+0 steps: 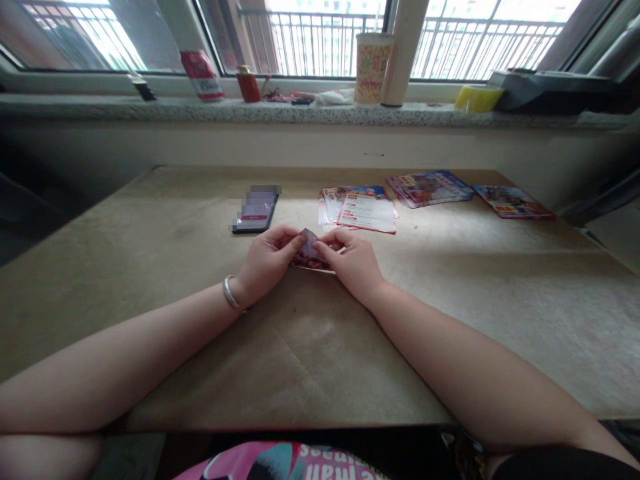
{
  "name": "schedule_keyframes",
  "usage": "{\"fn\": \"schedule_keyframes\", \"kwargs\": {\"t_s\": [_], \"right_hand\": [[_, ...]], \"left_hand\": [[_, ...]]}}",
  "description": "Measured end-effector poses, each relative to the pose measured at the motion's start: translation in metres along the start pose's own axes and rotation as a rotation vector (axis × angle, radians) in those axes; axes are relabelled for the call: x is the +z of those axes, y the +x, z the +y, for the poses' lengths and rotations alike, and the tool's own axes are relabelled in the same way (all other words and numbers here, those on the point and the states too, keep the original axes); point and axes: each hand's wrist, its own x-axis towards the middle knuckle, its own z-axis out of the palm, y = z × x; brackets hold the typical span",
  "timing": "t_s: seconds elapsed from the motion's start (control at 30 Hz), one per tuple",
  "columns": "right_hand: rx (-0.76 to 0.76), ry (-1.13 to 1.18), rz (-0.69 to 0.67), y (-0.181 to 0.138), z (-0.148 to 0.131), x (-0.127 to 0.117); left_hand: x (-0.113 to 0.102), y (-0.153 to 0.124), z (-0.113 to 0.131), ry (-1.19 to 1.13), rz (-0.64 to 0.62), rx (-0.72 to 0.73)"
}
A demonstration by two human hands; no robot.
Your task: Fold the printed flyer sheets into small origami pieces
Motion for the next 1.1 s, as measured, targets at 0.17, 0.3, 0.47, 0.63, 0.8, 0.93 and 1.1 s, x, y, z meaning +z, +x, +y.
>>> {"fn": "schedule_keyframes", "kwargs": {"t_s": [0.17, 0.3, 0.47, 0.63, 0.8, 0.93, 1.1], "right_hand": [[-0.112, -0.016, 0.009, 0.0004, -0.0024, 0.0005], [-0.204, -0.102, 0.044, 0.0016, -0.0047, -0.0009], [-0.195, -0.162, 0.040, 0.0033, -0.0055, -0.0047], [-0.179, -0.170, 0.052, 0.0035, -0.0073, -0.0034], [-0.149, -0.140, 0.039, 0.0031, -0.0064, -0.0006], [-0.163, -0.153, 0.046, 0.0028, -0.0067, -0.0019], [-0.188, -0.144, 0.074, 0.0042, -0.0072, -0.0068]], "left_hand": [[-0.0001, -0.0021, 0.0033, 0.161, -0.035, 0.107], [-0.0007, -0.0038, 0.0029, 0.231, -0.055, 0.127], [-0.0008, -0.0026, 0.0019, 0.255, -0.062, 0.133], [0.0003, -0.0007, 0.0018, 0.245, -0.075, 0.151], [0.0001, -0.0001, 0.0006, 0.238, -0.065, 0.141], [-0.0005, 0.0011, -0.0002, 0.201, -0.097, 0.109], [-0.0047, 0.0017, 0.0016, 0.323, -0.124, 0.092]]}}
